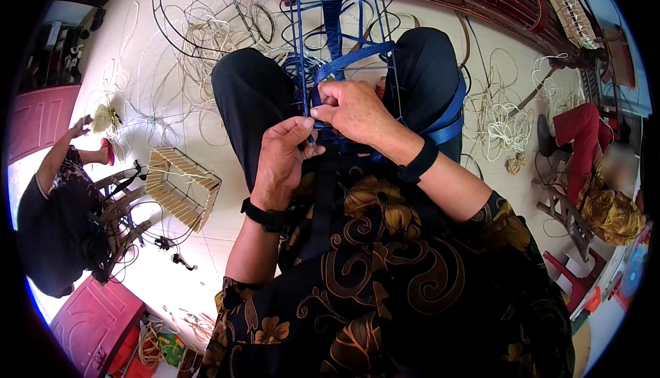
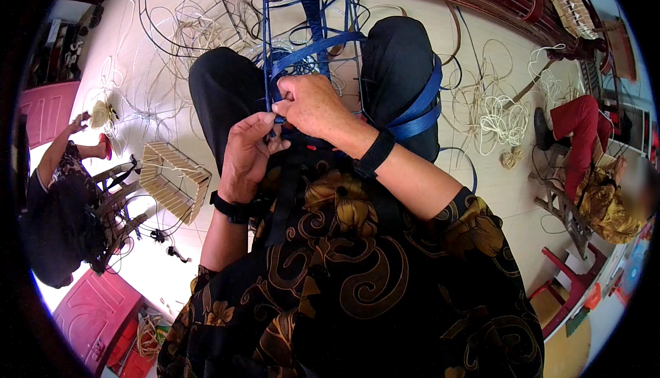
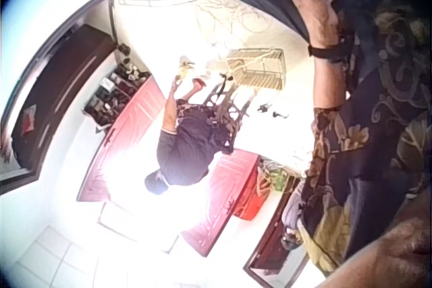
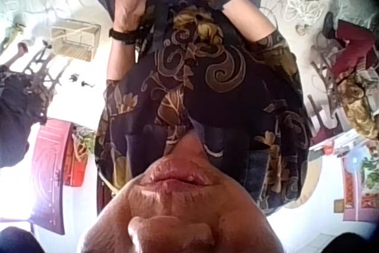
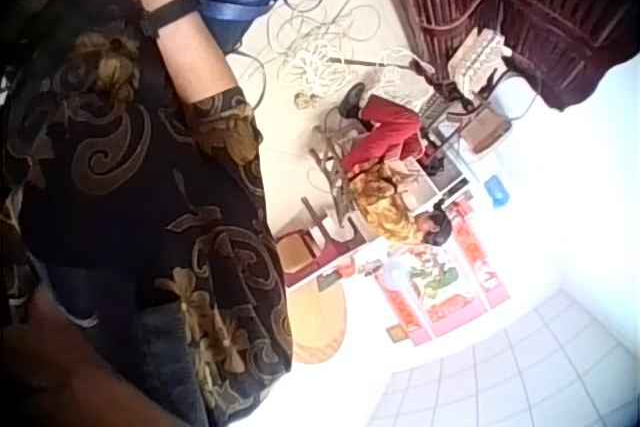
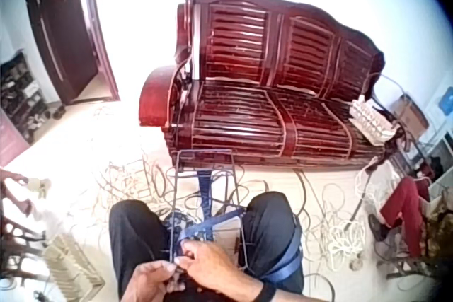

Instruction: The person weaves a basket by threading blue plastic strips through a wire frame while sitting on the floor.

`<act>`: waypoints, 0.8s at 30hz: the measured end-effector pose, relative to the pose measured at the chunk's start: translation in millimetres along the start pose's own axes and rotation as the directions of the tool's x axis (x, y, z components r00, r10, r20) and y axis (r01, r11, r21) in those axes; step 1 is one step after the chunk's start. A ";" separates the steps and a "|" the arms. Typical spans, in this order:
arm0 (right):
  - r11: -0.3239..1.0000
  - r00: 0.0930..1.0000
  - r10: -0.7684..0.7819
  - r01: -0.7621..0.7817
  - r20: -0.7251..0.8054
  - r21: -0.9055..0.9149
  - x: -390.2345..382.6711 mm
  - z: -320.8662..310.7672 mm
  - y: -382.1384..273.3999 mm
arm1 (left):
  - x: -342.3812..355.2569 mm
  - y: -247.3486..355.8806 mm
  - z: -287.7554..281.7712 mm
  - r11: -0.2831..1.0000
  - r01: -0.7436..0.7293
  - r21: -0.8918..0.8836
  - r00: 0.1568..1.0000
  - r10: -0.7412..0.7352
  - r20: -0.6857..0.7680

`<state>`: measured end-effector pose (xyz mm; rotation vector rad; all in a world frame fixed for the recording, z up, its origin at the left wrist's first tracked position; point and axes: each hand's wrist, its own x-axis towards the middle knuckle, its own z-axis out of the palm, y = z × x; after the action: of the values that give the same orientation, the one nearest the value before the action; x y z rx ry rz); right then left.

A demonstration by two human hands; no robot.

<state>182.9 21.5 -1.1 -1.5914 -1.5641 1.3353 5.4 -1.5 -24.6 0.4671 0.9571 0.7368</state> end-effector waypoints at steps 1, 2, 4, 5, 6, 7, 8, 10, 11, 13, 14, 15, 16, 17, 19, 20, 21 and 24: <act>1.000 1.000 0.002 -0.002 0.000 0.001 0.0 0.0 -0.1 | -1.2 1.5 5.1 1.000 0.000 -0.007 1.000 0.000 -0.025; 1.000 1.000 0.004 -0.004 0.001 0.002 -0.2 0.1 -0.1 | -2.1 2.4 8.2 1.000 -0.001 -0.015 0.999 0.000 -0.051; 1.000 1.000 0.005 -0.005 0.003 0.004 -0.1 0.6 1.0 | -2.0 1.8 7.3 1.000 -0.003 -0.020 0.999 0.002 -0.044; 1.000 1.000 0.006 -0.006 0.004 0.005 -0.2 0.9 1.5 | -2.0 1.3 6.9 1.000 -0.003 -0.022 0.999 0.002 -0.041; 1.000 1.000 0.006 -0.006 0.003 0.004 -0.4 0.9 1.2 | -2.0 1.3 7.1 1.000 -0.001 -0.025 0.999 0.000 -0.047; 1.000 1.000 0.006 -0.006 0.002 0.002 -0.6 0.6 0.5 | -2.1 1.4 7.6 1.000 0.001 -0.028 0.999 -0.003 -0.052; 1.000 1.000 0.006 -0.006 0.001 0.001 -0.8 0.6 -0.1 | -2.1 1.3 7.7 1.000 0.003 -0.031 0.998 -0.005 -0.057; 1.000 1.000 0.016 -0.017 0.002 0.005 -1.5 0.2 -1.7 | -2.2 1.3 7.8 1.000 0.004 -0.029 0.998 -0.006 -0.058; 1.000 1.000 0.021 -0.021 0.003 0.006 -1.6 0.3 -2.1 | -2.3 1.2 7.6 1.000 0.003 -0.029 0.998 -0.005 -0.059; 1.000 1.000 0.020 -0.020 0.004 0.010 -1.5 0.8 -2.2 | -2.9 1.4 7.2 1.000 -0.002 -0.026 0.999 0.001 -0.050; 1.000 1.000 0.020 -0.021 0.004 0.013 -1.6 0.9 -2.2 | -3.3 1.5 7.2 1.000 -0.003 -0.024 0.999 0.002 -0.047; 1.000 1.000 0.025 -0.025 0.001 -0.002 -1.5 0.6 -2.6 | -3.5 1.6 7.3 1.000 -0.004 -0.023 0.999 0.003 -0.048; 0.999 1.000 0.029 -0.029 -0.001 -0.016 -1.3 0.1 -3.5 | -3.6 1.5 7.5 1.000 -0.006 -0.022 0.999 0.005 -0.050; 0.999 0.999 0.034 -0.034 -0.005 -0.030 -1.1 -0.4 -3.7 | -3.2 1.5 7.7 1.000 -0.007 -0.021 0.999 0.006 -0.051; 1.000 1.000 0.027 -0.027 0.002 -0.011 -1.0 0.4 -2.0 | -2.0 1.0 7.0 1.000 -0.004 -0.029 0.999 0.002 -0.045; 1.000 1.000 0.022 -0.022 0.006 -0.002 -0.8 0.9 -1.5 | -1.7 0.8 6.6 0.999 -0.003 -0.034 0.999 0.002 -0.044; 1.000 1.000 0.023 -0.023 0.008 -0.009 -0.8 0.6 -2.2 | -2.0 1.9 7.8 0.999 0.002 -0.037 0.999 -0.004 -0.053; 1.000 1.000 0.022 -0.022 0.010 -0.018 -1.0 -0.6 -4.0 | -2.9 4.2 10.3 1.000 0.004 -0.029 0.999 -0.006 -0.053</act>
<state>182.0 21.5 2.9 -1.6197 -1.5730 1.3465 11.7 -1.3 -15.0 0.4210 0.9960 0.7608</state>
